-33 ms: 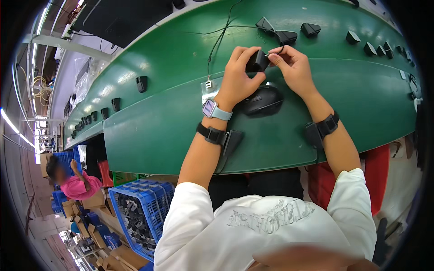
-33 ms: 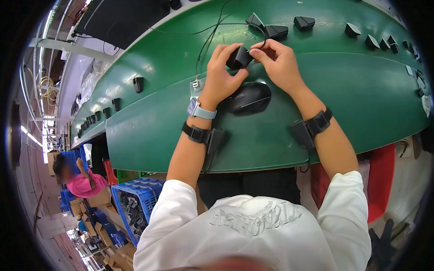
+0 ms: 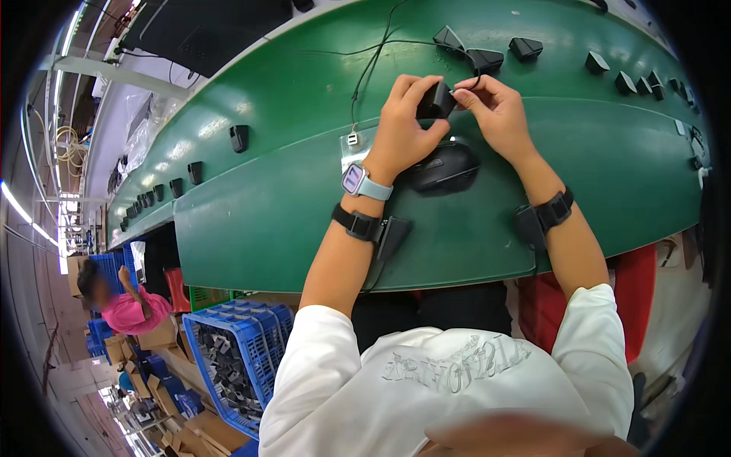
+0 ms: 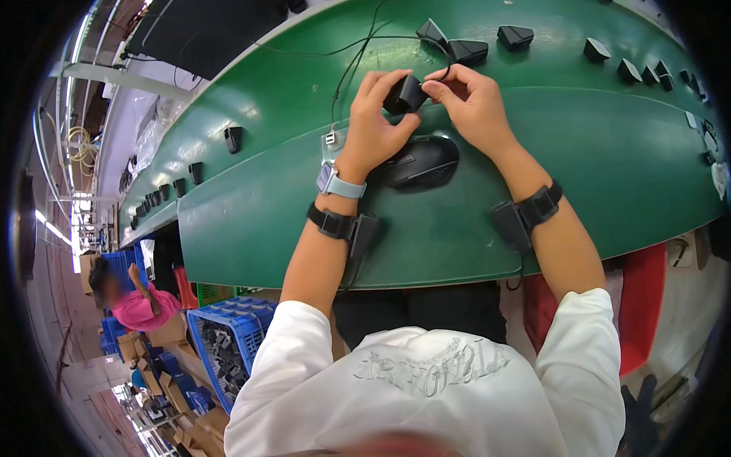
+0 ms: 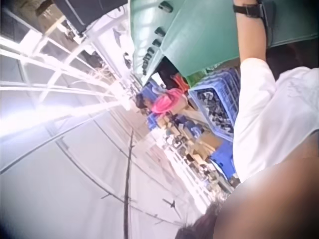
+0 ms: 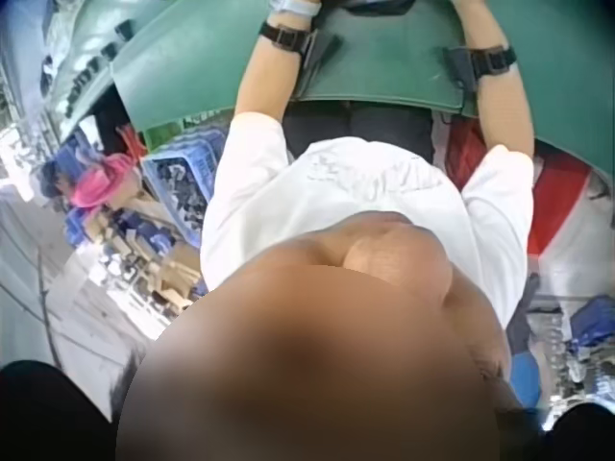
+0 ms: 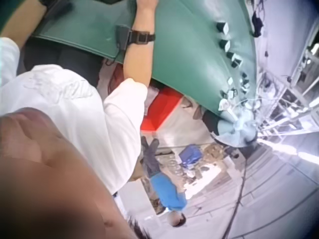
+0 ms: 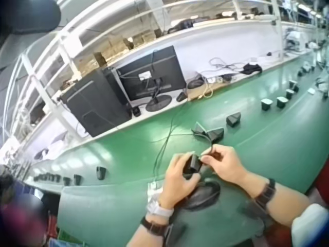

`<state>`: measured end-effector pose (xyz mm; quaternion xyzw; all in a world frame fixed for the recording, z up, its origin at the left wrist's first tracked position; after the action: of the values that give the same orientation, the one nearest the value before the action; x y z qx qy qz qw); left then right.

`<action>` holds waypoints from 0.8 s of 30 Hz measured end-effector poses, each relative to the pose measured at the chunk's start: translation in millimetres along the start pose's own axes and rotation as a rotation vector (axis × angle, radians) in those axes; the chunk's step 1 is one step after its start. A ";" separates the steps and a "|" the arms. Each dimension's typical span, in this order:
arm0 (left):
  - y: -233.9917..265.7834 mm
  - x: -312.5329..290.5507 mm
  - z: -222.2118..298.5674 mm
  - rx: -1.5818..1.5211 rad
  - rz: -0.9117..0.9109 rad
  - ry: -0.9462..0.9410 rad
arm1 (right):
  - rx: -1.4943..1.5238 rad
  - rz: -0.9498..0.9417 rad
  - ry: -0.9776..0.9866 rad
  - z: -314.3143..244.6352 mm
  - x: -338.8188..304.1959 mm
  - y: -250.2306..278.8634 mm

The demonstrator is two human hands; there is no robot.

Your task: Testing computer mice by connecting them to ports on a specialized testing station and checking light indicators.

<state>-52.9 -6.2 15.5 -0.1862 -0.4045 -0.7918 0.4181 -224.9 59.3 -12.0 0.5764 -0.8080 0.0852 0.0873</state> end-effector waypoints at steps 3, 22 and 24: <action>-1.8 -0.1 -2.7 0.014 -0.024 -0.035 | -0.063 -0.041 -0.016 -0.4 0.4 2.9; 22.2 -1.2 -33.2 -1.696 0.374 0.540 | -0.338 -0.736 -0.116 -32.2 -10.8 -5.5; 17.3 -1.7 -40.0 -1.724 0.307 0.451 | 0.128 -0.741 -0.176 -19.8 1.1 18.5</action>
<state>-36.1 -42.8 -1.3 -0.3272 0.4498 -0.7735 0.3039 -241.9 69.0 6.8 0.8386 -0.5426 0.0485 0.0064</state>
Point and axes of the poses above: each hand's wrist, its own x-axis towards the middle knuckle, its own y-axis out of the back of the hand, z = x × y, the point moved 2 cm from there along x, towards the middle knuckle, and after that the axes turned 3 degrees about -y, right-handed, at the moved point
